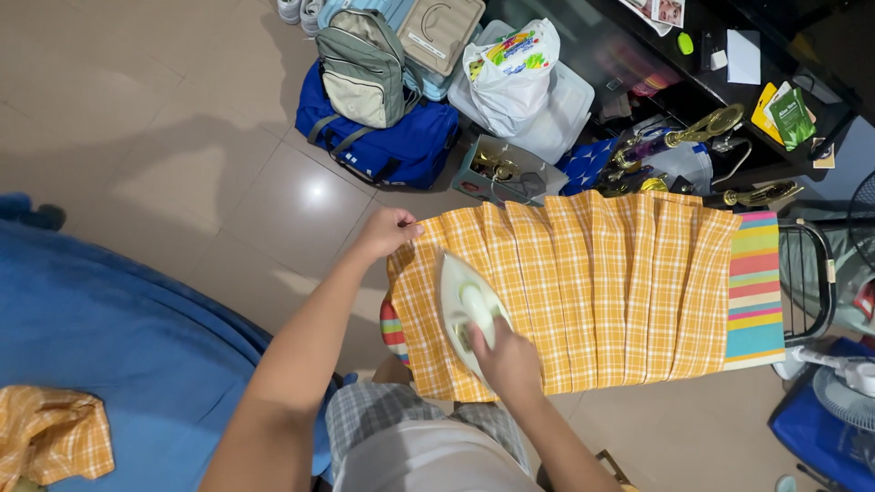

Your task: The person irons a yellow and white checkered cloth on a colorful ironing board. They repeatedly smooth the fabric with an electric iron, repositioning the cloth several times to cover different areas.

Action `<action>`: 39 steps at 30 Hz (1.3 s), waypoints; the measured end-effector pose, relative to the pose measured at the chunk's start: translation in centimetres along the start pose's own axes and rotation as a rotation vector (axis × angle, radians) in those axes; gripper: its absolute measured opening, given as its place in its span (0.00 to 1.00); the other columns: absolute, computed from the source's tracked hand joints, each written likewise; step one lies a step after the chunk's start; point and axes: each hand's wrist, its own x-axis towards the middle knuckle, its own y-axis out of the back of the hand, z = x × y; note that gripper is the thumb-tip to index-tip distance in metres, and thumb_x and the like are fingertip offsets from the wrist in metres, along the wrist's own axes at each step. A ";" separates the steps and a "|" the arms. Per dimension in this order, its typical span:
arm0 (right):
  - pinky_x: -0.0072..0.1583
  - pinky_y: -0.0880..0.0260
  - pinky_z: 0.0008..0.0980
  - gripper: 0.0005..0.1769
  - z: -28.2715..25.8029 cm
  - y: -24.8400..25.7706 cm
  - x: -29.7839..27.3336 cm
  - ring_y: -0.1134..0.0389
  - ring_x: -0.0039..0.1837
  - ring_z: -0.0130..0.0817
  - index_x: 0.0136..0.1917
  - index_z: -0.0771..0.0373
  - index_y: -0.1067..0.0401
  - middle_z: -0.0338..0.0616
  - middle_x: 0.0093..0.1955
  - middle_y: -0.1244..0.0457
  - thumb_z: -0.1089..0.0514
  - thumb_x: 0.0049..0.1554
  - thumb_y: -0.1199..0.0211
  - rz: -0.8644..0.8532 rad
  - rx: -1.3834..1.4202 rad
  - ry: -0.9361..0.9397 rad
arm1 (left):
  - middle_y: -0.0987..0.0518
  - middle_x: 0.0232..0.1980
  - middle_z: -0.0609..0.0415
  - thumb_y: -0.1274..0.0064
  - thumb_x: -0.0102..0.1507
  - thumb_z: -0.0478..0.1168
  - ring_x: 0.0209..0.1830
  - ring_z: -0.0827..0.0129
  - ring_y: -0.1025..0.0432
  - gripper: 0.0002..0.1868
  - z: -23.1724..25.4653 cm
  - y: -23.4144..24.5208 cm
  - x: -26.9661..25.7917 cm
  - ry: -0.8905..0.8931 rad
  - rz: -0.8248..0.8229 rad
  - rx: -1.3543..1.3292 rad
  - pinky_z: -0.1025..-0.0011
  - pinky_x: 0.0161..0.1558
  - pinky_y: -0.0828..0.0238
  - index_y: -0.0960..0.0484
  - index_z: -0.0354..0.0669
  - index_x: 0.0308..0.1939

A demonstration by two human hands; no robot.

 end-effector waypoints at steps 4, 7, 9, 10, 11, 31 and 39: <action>0.35 0.30 0.51 0.25 4.5 -0.6 -5.2 0.30 0.30 0.57 0.43 0.65 0.28 0.58 0.25 0.34 0.39 0.57 0.39 -0.046 -0.036 -0.069 | 0.14 0.39 0.50 0.38 0.61 0.46 0.38 0.67 0.21 0.14 0.1 -0.1 -0.1 -0.038 -0.018 -0.031 0.68 0.44 0.26 0.13 0.38 0.43; 0.34 0.30 0.52 0.23 5.3 -0.6 -6.6 0.30 0.30 0.58 0.45 0.65 0.28 0.59 0.25 0.34 0.41 0.55 0.38 -0.048 -0.005 -0.101 | 0.14 0.40 0.51 0.38 0.61 0.46 0.38 0.67 0.21 0.14 0.6 0.4 -0.3 -0.035 -0.020 -0.022 0.68 0.44 0.26 0.13 0.39 0.43; 0.34 0.30 0.53 0.22 5.0 -0.8 -6.3 0.30 0.30 0.59 0.46 0.65 0.27 0.59 0.24 0.34 0.42 0.55 0.38 -0.029 0.026 -0.107 | 0.14 0.40 0.51 0.38 0.61 0.46 0.38 0.67 0.21 0.14 0.7 0.6 -0.4 -0.042 -0.019 -0.013 0.68 0.45 0.26 0.13 0.39 0.44; 0.34 0.30 0.52 0.23 4.6 -1.0 -5.6 0.30 0.30 0.58 0.45 0.65 0.28 0.59 0.25 0.35 0.42 0.56 0.39 -0.041 0.016 -0.117 | 0.14 0.40 0.50 0.38 0.61 0.46 0.38 0.67 0.21 0.14 0.7 0.7 -0.3 -0.044 -0.016 -0.029 0.68 0.45 0.26 0.13 0.39 0.44; 0.34 0.30 0.51 0.23 4.1 -1.2 -4.9 0.30 0.29 0.57 0.44 0.66 0.28 0.58 0.25 0.35 0.41 0.57 0.40 -0.052 0.006 -0.126 | 0.14 0.40 0.50 0.38 0.61 0.46 0.39 0.67 0.21 0.15 0.7 0.8 -0.2 -0.046 -0.013 -0.045 0.68 0.45 0.26 0.13 0.39 0.44; 0.35 0.29 0.50 0.25 3.5 -1.8 -6.4 0.29 0.30 0.56 0.48 0.65 0.27 0.58 0.26 0.33 0.39 0.56 0.38 -0.160 -0.020 0.029 | 0.15 0.37 0.48 0.40 0.63 0.45 0.37 0.61 0.21 0.12 1.0 1.8 0.4 -0.206 -0.077 0.203 0.63 0.42 0.27 0.14 0.40 0.42; 0.34 0.30 0.50 0.26 -0.7 -2.6 -3.0 0.30 0.29 0.56 0.46 0.65 0.27 0.58 0.25 0.34 0.38 0.57 0.39 -0.098 -0.041 0.053 | 0.16 0.39 0.46 0.41 0.63 0.46 0.40 0.54 0.22 0.12 3.9 3.3 -1.4 -0.360 -0.033 0.256 0.59 0.42 0.27 0.16 0.41 0.42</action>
